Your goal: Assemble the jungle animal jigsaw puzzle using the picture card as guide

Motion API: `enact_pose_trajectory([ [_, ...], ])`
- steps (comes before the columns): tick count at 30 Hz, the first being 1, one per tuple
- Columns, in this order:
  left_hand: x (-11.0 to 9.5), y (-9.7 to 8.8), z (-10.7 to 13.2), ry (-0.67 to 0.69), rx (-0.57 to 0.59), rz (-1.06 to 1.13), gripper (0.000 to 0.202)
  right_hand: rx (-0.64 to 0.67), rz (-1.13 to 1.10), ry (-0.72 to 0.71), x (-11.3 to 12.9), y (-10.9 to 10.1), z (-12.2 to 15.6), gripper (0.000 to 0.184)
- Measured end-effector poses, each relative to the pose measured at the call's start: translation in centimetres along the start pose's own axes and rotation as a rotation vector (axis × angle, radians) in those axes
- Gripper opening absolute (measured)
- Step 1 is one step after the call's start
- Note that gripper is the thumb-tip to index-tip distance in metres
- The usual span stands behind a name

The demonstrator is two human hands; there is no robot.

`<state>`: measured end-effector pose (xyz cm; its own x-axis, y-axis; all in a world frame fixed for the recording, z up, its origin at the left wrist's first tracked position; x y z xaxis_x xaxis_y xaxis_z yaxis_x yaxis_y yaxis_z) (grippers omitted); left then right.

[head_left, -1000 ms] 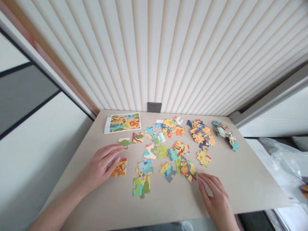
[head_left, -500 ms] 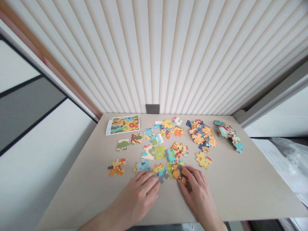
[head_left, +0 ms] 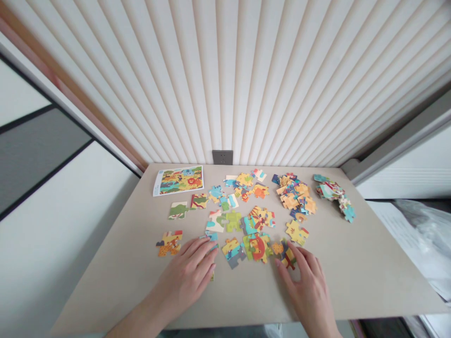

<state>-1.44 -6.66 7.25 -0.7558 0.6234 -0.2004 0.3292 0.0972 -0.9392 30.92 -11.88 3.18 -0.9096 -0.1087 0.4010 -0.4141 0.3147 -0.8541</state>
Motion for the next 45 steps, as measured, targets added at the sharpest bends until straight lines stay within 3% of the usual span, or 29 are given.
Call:
enact_pose_trajectory([
  [3, -0.2, -0.1, -0.7, 0.008, 0.002, 0.019, 0.029, 0.016, -0.006, -0.046, 0.7, -0.3, 1.2, 0.056],
  [7, -1.3, 0.2, -1.3, 0.036, 0.029, 0.034, 0.033, 0.112, -0.109, -0.192, 4.2, 0.7, 1.8, 0.056],
  [11, -2.0, 0.7, -1.2, 0.029, 0.010, 0.048, 0.032, 0.190, -0.168, -0.273, 8.2, 2.4, 0.4, 0.055],
  [14, -2.0, 1.2, -0.8, 0.012, 0.014, 0.039, 0.032, 0.215, -0.162, -0.316, 9.4, 2.9, -1.0, 0.052],
  [22, -1.3, 2.0, 0.6, 0.002, 0.053, -0.025, 0.041, 0.052, 0.083, -0.198, 5.2, 2.8, -1.1, 0.050],
  [27, -1.7, 1.7, 0.4, 0.160, 0.071, -0.079, 0.046, 0.026, 0.127, -0.205, 3.6, 3.1, -0.6, 0.047],
  [32, -2.4, 1.6, 0.3, 0.186, 0.004, -0.043, 0.033, 0.037, 0.060, -0.225, 4.5, 2.1, -1.3, 0.049],
  [39, -1.7, 1.9, 0.9, 0.153, -0.042, -0.041, 0.027, 0.250, -0.084, -0.503, 8.2, 2.4, -0.7, 0.051],
  [41, -1.2, 1.9, 1.1, 0.146, -0.040, -0.056, 0.028, 0.250, -0.095, -0.486, 7.8, 2.5, -0.6, 0.050],
  [45, -0.9, 1.6, 1.0, 0.119, -0.058, -0.049, 0.025, 0.157, -0.053, -0.285, 5.0, 2.4, -1.4, 0.046],
])
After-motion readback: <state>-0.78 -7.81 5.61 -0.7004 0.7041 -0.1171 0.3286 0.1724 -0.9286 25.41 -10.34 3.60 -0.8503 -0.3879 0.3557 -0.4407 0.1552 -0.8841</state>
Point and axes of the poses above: each hand's wrist, its own z-axis away from the middle knuckle, its own y-axis out of the palm, x = y × z, the point moved 2 cm from there along -z, towards the middle knuckle, and after that the axes turned 7 degrees about -y, right-handed, at the moved point
